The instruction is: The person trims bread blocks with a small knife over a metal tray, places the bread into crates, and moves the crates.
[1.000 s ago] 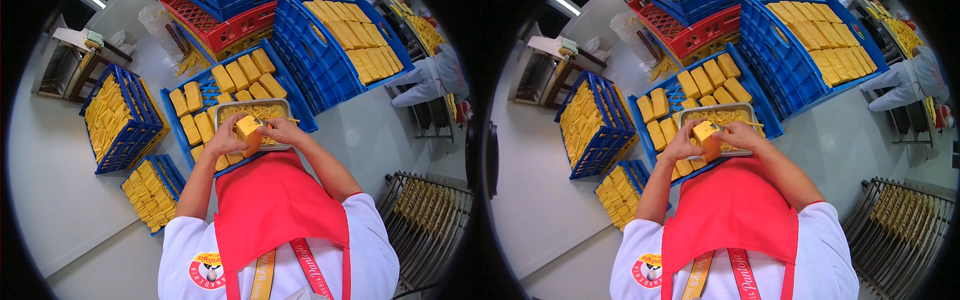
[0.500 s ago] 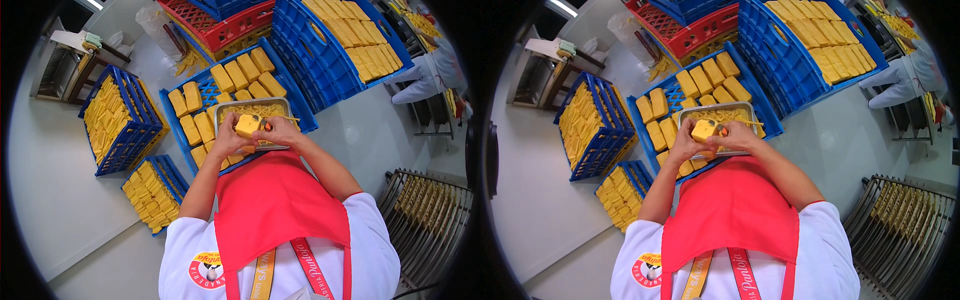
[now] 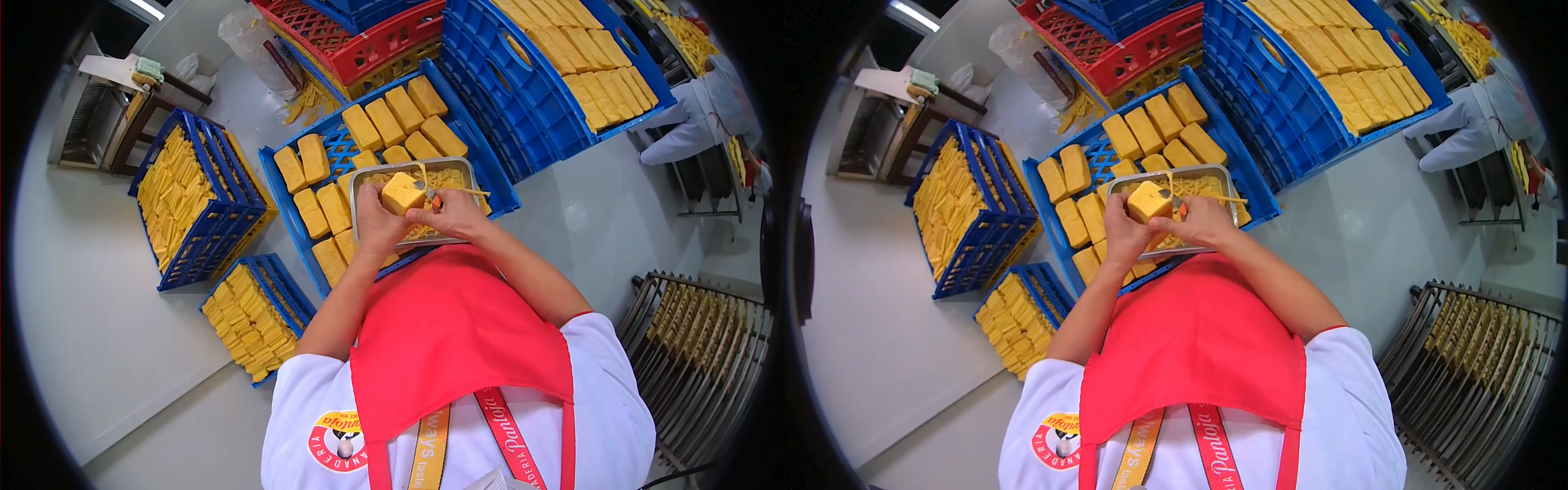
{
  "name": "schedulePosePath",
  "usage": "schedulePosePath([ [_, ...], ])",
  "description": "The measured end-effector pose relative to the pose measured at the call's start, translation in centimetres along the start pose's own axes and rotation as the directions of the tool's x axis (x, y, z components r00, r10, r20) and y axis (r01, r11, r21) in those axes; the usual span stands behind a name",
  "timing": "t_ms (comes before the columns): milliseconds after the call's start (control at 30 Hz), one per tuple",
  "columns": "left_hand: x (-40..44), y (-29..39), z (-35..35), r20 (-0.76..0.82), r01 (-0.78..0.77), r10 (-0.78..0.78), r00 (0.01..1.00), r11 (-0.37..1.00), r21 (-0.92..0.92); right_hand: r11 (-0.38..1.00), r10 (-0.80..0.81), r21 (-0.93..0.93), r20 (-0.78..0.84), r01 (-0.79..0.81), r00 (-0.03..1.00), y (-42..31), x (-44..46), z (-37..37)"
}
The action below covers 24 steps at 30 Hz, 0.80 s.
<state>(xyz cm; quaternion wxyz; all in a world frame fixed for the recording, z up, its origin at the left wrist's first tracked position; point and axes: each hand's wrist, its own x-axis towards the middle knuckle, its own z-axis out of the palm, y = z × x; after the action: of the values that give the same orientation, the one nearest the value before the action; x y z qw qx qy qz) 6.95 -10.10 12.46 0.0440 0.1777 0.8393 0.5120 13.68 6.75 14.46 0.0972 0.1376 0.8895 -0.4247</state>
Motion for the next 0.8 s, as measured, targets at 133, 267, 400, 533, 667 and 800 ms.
schedulePosePath([
  [133, -0.1, -0.1, 0.9, -0.123, -0.097, 0.116, 0.986, 0.984, 0.151, 0.993, 0.014, 0.118, -0.023, -0.011, 1.0, 0.5, 0.2, 1.0],
  [267, 0.0, 0.0, 1.5, -0.171, -0.142, 0.188, 0.967, 0.958, 0.25, 0.983, -0.008, 0.183, -0.001, 0.008, 1.0, 1.3, 0.5, 2.6],
  [400, 0.1, -0.2, 1.5, -0.118, -0.121, 0.147, 0.982, 0.972, 0.203, 0.986, 0.016, 0.165, 0.031, -0.021, 0.999, -1.1, -0.6, 0.5],
  [533, 1.2, -1.5, -0.2, 0.108, -0.129, 0.122, 0.987, 0.99, 0.064, 0.999, -0.001, 0.039, 0.116, -0.003, 0.993, -0.6, -0.2, -1.1],
  [667, 1.6, -2.1, -1.5, 0.297, 0.03, 0.048, 0.954, 0.967, -0.254, 0.986, -0.032, -0.163, -0.051, 0.024, 0.998, -0.3, -0.1, -2.4],
  [800, 1.8, -1.0, -2.2, 0.279, -0.049, 0.096, 0.956, 0.984, -0.17, 0.978, -0.032, -0.209, -0.051, 0.021, 0.998, -0.6, -0.3, -2.6],
])
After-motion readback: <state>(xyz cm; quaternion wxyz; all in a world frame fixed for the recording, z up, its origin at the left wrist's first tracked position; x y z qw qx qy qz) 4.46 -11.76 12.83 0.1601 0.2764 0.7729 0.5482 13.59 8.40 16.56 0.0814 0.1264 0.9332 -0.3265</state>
